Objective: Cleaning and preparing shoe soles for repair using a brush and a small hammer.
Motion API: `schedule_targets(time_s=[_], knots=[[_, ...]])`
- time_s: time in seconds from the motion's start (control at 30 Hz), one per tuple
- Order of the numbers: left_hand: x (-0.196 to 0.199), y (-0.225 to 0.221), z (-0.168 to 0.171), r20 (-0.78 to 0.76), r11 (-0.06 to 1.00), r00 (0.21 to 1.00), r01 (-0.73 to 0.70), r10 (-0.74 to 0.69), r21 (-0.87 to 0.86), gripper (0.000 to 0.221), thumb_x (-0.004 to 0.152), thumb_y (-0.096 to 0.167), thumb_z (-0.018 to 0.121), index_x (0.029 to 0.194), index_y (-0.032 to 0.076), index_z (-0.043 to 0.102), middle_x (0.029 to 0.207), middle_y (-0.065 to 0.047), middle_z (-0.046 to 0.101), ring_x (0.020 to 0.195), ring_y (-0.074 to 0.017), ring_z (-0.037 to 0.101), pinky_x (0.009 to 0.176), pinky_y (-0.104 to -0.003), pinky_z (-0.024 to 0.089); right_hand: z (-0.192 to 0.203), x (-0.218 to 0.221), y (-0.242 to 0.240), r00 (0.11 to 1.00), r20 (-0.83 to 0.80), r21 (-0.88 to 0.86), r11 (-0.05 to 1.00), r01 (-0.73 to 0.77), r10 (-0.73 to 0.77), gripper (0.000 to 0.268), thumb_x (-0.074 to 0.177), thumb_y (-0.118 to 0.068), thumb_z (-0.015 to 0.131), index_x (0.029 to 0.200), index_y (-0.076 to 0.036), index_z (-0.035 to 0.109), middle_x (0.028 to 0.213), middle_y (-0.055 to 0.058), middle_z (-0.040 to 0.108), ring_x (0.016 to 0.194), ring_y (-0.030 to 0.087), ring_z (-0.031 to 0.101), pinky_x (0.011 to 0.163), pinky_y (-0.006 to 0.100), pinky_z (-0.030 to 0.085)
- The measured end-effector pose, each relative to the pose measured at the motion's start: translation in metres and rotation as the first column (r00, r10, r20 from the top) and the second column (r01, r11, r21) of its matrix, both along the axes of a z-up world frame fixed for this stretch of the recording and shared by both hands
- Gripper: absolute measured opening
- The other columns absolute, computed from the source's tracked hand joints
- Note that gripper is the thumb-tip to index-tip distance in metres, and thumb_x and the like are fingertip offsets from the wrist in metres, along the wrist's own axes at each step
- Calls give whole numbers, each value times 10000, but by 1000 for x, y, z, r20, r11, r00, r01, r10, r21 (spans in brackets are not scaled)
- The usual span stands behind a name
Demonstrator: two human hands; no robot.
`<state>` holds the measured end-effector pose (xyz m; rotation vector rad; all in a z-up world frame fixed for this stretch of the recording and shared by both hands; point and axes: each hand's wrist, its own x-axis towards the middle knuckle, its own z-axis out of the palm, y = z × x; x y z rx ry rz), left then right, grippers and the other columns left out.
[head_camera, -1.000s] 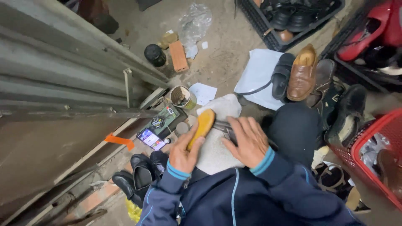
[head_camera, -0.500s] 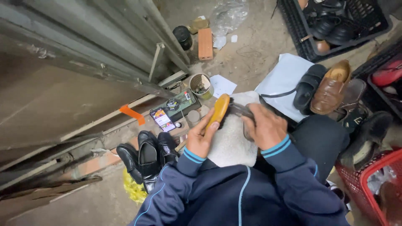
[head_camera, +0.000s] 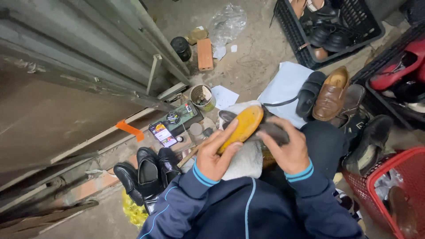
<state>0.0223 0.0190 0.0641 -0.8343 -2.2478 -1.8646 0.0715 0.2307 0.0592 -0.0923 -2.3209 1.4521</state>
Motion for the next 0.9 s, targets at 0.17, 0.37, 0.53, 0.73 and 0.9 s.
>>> schedule_targets(time_s=[0.17, 0.37, 0.53, 0.73, 0.9], knots=[[8, -7, -20, -115, 979, 993, -31, 8, -200, 476, 907, 242, 774, 1367, 151, 690, 770, -89, 658, 546, -309, 631, 559, -399, 537, -8, 42, 16, 995, 86, 24, 999, 38, -40, 364, 884, -76, 772, 1240, -36, 709, 1071, 206, 763, 1027, 421, 712, 797, 537, 612], [2, -14, -44, -133, 967, 991, -25, -10, -255, 377, 916, 286, 755, 1278, 180, 746, 776, -62, 658, 555, -311, 659, 548, -396, 549, -20, 70, 32, 966, 243, 141, 989, 53, -86, 400, 851, -126, 777, 1240, -64, 710, 1020, 216, 775, 975, 424, 728, 760, 531, 611], [-15, -29, -48, 101, 884, 993, -12, 67, -467, 555, 1008, 437, 585, 1497, 181, 533, 862, -104, 666, 688, -206, 591, 649, -348, 506, -23, 73, 38, 936, 352, 94, 995, -20, -14, 452, 914, -240, 695, 1352, -143, 640, 1270, 33, 747, 1033, 150, 757, 846, 299, 561], [-16, -21, -64, 69, 964, 996, -29, 49, -263, 416, 953, 217, 738, 1345, 91, 686, 908, -240, 745, 806, -414, 742, 698, -486, 574, -22, 77, 38, 891, 453, 136, 990, -30, -35, 430, 856, -82, 743, 1279, -147, 700, 1050, 213, 788, 979, 459, 734, 774, 589, 619], [-16, -21, -84, 50, 932, 997, -39, 61, -360, 426, 938, 295, 740, 1351, 196, 699, 882, -195, 734, 827, -401, 736, 701, -477, 572, -25, 77, 43, 820, 573, 104, 992, -69, -3, 476, 879, -94, 718, 1346, -157, 654, 1135, 250, 759, 1052, 480, 711, 811, 608, 609]])
